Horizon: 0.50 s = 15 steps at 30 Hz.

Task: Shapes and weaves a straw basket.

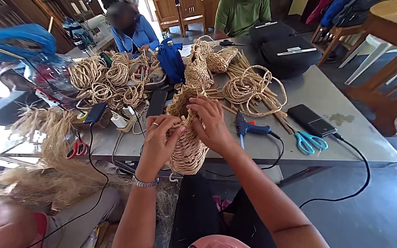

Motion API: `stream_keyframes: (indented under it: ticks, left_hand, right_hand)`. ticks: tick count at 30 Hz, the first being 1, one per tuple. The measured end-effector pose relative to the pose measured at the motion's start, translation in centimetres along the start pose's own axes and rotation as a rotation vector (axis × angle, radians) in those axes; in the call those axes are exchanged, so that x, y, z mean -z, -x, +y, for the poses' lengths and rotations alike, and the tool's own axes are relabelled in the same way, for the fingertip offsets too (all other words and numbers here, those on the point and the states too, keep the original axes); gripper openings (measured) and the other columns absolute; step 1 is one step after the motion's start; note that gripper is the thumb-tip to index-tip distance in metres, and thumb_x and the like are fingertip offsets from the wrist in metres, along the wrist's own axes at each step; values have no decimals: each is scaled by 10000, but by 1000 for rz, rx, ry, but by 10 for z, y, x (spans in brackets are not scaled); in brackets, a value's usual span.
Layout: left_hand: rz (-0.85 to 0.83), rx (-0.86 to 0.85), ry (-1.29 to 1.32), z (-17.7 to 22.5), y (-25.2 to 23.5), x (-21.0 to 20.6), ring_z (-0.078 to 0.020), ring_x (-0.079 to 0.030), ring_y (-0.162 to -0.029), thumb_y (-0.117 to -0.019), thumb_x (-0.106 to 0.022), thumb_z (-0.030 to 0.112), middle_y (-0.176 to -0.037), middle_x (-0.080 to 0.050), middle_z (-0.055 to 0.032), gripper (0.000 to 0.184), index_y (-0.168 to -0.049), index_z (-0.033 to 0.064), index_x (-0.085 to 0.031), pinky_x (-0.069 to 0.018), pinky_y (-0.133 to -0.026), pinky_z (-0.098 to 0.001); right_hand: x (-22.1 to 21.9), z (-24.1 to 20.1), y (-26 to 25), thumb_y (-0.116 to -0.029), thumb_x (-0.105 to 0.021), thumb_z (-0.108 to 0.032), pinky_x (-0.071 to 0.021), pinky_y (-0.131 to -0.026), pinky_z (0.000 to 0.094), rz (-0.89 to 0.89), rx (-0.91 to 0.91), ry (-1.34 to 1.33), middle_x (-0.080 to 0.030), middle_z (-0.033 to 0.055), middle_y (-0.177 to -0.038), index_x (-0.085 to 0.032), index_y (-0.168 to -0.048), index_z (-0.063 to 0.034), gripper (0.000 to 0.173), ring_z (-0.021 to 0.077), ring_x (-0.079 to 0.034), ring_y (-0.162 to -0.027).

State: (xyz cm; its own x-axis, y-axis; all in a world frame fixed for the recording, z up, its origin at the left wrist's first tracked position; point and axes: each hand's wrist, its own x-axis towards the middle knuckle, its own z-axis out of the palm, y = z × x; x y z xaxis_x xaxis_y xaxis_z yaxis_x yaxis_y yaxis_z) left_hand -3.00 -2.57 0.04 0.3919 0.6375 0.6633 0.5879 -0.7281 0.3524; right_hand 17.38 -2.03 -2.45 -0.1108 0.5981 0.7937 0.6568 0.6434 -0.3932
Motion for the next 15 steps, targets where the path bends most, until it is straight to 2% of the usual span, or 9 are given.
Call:
stream_keyframes:
  ticks: [4, 7, 9, 12, 15]
  left_hand:
    - [-2, 14, 8, -6, 1, 3, -211, -551, -1211, -1017, -620, 355, -1173, -692, -18, 286, -1146, 122, -725, -424, -1043, -396]
    - [24, 30, 26, -5, 6, -3, -213, -528, -1259, -1031, -598, 332, -1229, -678, -24, 286, -1176, 119, -721, -393, -1084, -403]
    - [62, 45, 43, -4, 9, -10, -206, -510, -1298, -1038, -582, 307, -1282, -660, -21, 274, -1185, 118, -713, -368, -1118, -410]
    - [162, 45, 60, -3, 14, -24, -200, -498, -1313, -1052, -558, 275, -1338, -633, -29, 259, -1187, 112, -708, -338, -1140, -426]
    - [289, 30, 79, -6, 20, -46, -225, -436, -1390, -1072, -496, 264, -1433, -573, -43, 275, -1193, 119, -696, -262, -1183, -474]
  right_hand:
    - [-15, -4, 5, -1000, -465, -168, -338, -1170, 583, 69, -18, 35, -598, 103, -1421, -686, -1217, -78, 323, 323, -422, -1455]
    - [-22, -6, 7, -983, -480, -158, -378, -1148, 553, 132, -36, 57, -617, 97, -1396, -708, -1176, -82, 308, 326, -445, -1436]
    - [-28, -3, 10, -988, -465, -171, -393, -1140, 534, 177, -21, 67, -607, 92, -1423, -716, -1157, -85, 315, 329, -444, -1438]
    - [-39, 5, 13, -1010, -464, -214, -391, -1157, 506, 255, 13, 48, -526, 122, -1521, -724, -1124, -77, 315, 343, -409, -1464]
    - [-45, 10, 14, -1022, -469, -264, -373, -1175, 504, 285, 33, 25, -499, 137, -1545, -712, -1095, -82, 312, 344, -394, -1477]
